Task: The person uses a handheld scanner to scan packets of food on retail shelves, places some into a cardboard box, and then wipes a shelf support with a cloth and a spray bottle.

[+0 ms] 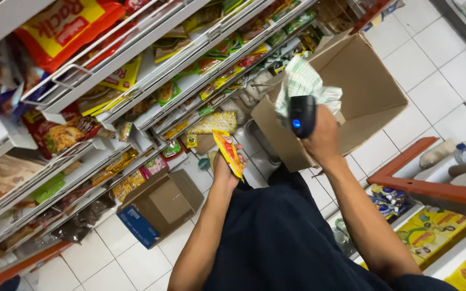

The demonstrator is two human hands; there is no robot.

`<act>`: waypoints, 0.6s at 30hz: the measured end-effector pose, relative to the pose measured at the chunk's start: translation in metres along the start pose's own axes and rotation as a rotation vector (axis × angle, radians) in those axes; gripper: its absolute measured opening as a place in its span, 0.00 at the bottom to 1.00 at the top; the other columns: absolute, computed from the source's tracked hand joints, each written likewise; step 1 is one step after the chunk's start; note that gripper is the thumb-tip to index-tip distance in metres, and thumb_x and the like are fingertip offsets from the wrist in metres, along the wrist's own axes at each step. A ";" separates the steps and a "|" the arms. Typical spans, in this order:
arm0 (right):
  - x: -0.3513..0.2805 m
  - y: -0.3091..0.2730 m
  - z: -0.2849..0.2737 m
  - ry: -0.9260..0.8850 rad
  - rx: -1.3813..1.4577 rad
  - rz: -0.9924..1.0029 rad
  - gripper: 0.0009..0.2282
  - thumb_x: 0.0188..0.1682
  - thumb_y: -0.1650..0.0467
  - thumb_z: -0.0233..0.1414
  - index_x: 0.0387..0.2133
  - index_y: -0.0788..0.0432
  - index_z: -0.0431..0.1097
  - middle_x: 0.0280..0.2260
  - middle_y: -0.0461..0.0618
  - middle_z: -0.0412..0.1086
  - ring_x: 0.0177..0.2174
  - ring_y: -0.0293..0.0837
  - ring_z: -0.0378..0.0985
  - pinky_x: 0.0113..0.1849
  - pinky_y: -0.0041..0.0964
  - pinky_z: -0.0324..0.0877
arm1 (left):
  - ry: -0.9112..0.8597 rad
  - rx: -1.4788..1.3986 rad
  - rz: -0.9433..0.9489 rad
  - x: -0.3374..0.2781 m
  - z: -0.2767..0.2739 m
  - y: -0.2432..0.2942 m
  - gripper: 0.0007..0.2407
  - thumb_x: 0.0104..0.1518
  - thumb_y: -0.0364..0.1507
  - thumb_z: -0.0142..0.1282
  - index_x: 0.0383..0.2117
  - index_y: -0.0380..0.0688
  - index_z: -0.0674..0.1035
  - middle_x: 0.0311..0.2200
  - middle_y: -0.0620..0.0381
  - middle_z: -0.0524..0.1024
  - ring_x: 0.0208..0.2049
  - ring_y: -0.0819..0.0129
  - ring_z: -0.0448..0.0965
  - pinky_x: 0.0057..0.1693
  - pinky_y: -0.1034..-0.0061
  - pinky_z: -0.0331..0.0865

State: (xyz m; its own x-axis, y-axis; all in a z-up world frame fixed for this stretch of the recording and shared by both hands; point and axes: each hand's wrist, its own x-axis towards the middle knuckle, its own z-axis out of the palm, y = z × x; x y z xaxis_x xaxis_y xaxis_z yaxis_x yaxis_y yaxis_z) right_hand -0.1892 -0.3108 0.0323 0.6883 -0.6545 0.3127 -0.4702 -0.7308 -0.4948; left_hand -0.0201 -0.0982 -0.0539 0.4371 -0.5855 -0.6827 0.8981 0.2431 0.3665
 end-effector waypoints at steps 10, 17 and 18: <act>-0.022 0.000 0.072 -0.425 -0.054 0.066 0.25 0.28 0.75 0.61 0.44 0.65 0.67 0.45 0.60 0.66 0.47 0.61 0.68 0.44 0.54 0.70 | -0.152 -0.012 -0.025 0.002 -0.029 -0.021 0.15 0.66 0.33 0.50 0.57 0.43 0.73 0.51 0.55 0.78 0.52 0.63 0.79 0.59 0.63 0.72; -0.014 -0.007 0.048 -0.592 -0.020 0.316 0.17 0.41 0.71 0.58 0.45 0.59 0.71 0.42 0.62 0.74 0.45 0.62 0.75 0.48 0.54 0.69 | -0.181 -0.046 -0.072 -0.006 -0.033 -0.022 0.15 0.66 0.31 0.50 0.57 0.44 0.72 0.52 0.53 0.77 0.52 0.61 0.78 0.59 0.59 0.72; -0.013 -0.006 0.046 -0.591 -0.022 0.340 0.16 0.41 0.71 0.58 0.45 0.58 0.71 0.42 0.63 0.75 0.45 0.63 0.75 0.47 0.54 0.69 | -0.184 -0.051 -0.063 -0.006 -0.031 -0.021 0.15 0.66 0.31 0.50 0.57 0.43 0.71 0.52 0.53 0.77 0.53 0.61 0.78 0.60 0.59 0.72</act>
State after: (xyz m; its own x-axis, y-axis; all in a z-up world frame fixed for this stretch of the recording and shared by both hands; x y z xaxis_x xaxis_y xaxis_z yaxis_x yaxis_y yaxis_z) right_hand -0.1702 -0.2890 -0.0066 0.6834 -0.6376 -0.3555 -0.7206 -0.5113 -0.4683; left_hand -0.0397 -0.0754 -0.0771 0.3682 -0.7308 -0.5748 0.9267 0.2379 0.2911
